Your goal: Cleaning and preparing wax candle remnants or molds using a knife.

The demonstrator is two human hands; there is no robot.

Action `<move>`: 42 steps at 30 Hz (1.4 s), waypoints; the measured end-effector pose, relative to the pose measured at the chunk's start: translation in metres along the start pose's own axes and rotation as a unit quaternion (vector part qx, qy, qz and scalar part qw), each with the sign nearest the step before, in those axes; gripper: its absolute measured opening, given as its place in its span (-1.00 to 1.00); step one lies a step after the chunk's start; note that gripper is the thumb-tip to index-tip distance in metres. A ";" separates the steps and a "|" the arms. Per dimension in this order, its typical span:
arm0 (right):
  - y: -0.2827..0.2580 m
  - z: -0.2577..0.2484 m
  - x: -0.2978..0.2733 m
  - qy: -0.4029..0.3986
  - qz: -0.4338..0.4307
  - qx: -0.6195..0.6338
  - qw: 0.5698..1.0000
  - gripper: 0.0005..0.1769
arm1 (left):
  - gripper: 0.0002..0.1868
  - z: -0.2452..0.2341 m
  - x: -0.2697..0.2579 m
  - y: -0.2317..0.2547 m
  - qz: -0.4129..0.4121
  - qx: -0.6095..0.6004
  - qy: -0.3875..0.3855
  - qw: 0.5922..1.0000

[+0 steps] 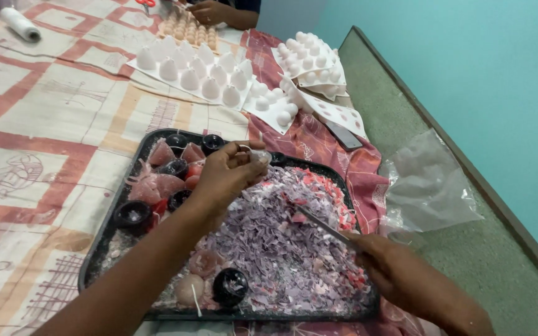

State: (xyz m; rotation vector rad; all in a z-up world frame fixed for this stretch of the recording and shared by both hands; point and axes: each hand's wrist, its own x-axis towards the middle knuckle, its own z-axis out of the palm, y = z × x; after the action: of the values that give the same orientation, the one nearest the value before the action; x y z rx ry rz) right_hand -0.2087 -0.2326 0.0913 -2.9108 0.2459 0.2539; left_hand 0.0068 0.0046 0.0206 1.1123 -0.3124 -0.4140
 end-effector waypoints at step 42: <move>0.024 0.048 -0.020 0.124 -0.250 -0.047 0.959 -0.39 | -0.59 -0.069 -0.099 0.046 0.059 0.399 -0.066 0.913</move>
State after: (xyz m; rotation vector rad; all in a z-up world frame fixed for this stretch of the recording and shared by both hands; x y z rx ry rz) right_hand -0.2396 -0.2422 0.0445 -2.9677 -0.4763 -0.1867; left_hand -0.0422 0.1233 0.0304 1.8558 -0.7031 -0.2484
